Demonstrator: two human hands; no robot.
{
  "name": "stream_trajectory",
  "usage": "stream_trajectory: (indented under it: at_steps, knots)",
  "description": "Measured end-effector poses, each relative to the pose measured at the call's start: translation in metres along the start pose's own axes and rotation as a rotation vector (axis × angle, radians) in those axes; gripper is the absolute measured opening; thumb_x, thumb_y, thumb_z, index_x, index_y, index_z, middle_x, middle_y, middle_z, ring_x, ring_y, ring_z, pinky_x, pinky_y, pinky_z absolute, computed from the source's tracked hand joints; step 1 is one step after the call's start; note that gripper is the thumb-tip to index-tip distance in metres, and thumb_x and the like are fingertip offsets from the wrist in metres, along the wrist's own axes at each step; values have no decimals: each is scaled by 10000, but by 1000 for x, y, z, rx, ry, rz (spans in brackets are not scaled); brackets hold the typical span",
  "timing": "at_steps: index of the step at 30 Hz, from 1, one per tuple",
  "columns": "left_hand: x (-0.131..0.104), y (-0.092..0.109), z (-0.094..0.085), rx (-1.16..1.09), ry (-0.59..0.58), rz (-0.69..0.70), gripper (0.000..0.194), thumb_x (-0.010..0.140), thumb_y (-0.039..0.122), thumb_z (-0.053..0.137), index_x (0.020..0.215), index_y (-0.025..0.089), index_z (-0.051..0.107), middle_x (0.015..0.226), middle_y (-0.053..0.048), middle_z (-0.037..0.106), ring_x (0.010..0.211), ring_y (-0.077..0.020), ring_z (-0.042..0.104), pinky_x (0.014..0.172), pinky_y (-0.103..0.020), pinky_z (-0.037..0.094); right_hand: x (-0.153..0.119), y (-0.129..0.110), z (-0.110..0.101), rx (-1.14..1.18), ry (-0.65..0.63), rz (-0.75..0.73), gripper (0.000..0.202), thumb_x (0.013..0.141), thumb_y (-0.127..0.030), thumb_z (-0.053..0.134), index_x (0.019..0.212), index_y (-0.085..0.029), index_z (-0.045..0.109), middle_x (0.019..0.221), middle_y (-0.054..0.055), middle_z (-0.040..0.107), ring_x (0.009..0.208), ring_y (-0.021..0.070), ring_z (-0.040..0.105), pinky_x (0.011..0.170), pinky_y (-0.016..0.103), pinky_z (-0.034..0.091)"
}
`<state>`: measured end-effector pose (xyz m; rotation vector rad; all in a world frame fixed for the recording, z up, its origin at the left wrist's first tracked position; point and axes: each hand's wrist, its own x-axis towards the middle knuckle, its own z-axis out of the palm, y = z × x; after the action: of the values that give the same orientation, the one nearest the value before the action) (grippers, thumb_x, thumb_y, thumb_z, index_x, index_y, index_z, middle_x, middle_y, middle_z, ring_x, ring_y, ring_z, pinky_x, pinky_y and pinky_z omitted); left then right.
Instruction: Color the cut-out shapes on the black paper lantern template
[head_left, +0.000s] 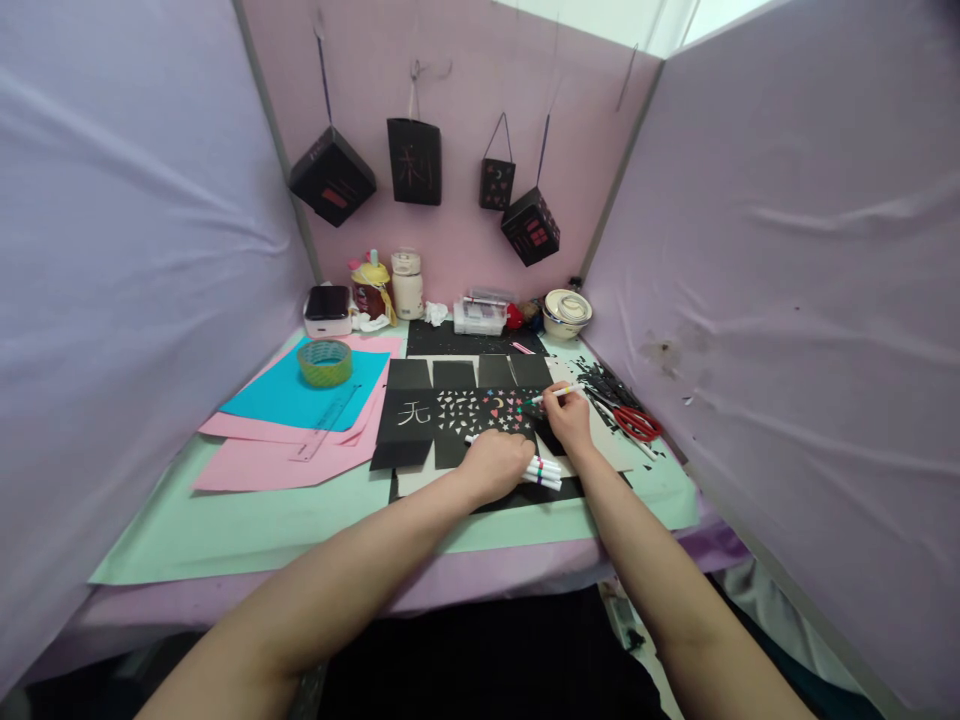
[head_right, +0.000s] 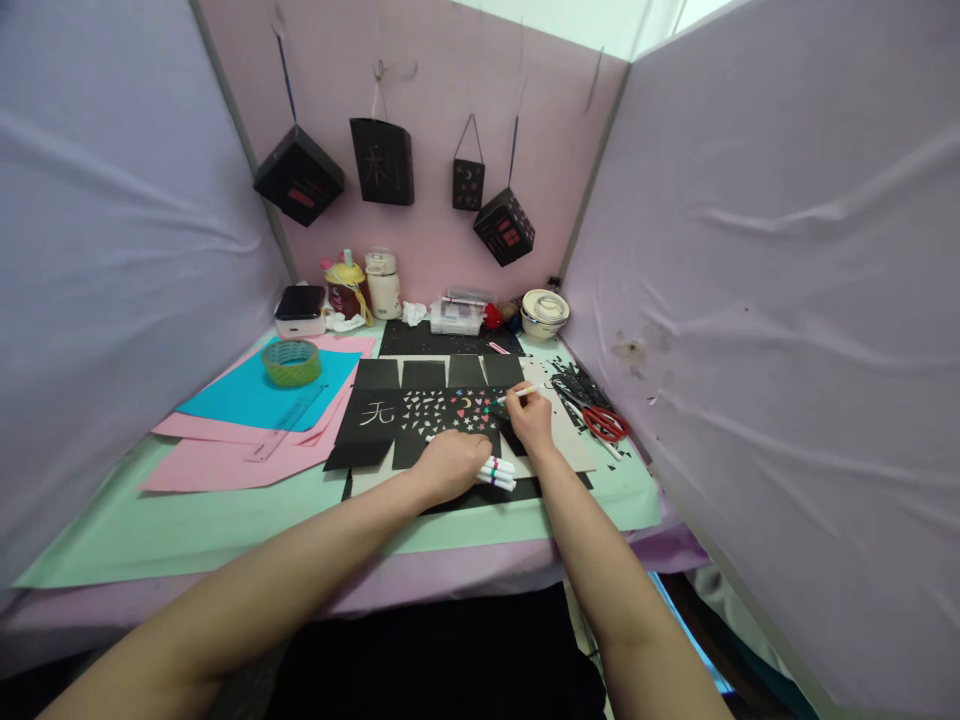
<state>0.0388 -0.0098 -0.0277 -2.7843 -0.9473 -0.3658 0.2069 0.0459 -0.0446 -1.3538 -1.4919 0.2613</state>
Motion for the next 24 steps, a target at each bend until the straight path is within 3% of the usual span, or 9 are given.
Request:
stream_trajectory:
  at_steps: [5, 9, 12, 18, 24]
  knots:
    - [-2, 8, 3, 46, 37, 16, 125, 821, 128, 401, 767, 136, 513, 747, -82, 581, 654, -196, 560, 569, -318, 388, -1, -8, -5, 13, 109, -37, 246, 795, -382, 431, 674, -188, 521, 550, -13, 531, 521, 126, 473, 551, 236, 376]
    - [-3, 12, 6, 19, 20, 58, 107, 812, 128, 412, 777, 133, 513, 751, -89, 578, 656, -191, 556, 575, -318, 385, 0, -12, -8, 45, 127, -18, 240, 793, -382, 423, 691, -188, 522, 572, -11, 530, 542, 128, 487, 558, 243, 392]
    - [-3, 11, 7, -12, 1, 59, 92, 806, 147, 433, 777, 135, 519, 741, -84, 583, 659, -194, 560, 570, -315, 391, 4, -21, -7, 148, 53, 39, 215, 780, -368, 431, 749, -186, 541, 572, -8, 541, 543, 136, 513, 543, 246, 411]
    - [-2, 8, 8, -44, 12, 38, 105, 808, 170, 441, 764, 141, 532, 732, -71, 596, 656, -200, 564, 558, -318, 406, 7, -45, 10, 303, -244, 35, 192, 731, -294, 465, 786, -186, 614, 633, 10, 602, 602, 147, 562, 557, 243, 434]
    - [-2, 10, 8, -58, 5, 21, 102, 805, 155, 445, 771, 133, 538, 728, -78, 598, 664, -201, 571, 574, -323, 414, -5, -31, 26, 256, -239, 97, 161, 709, -286, 467, 687, -182, 588, 563, 1, 580, 522, 139, 532, 481, 233, 407]
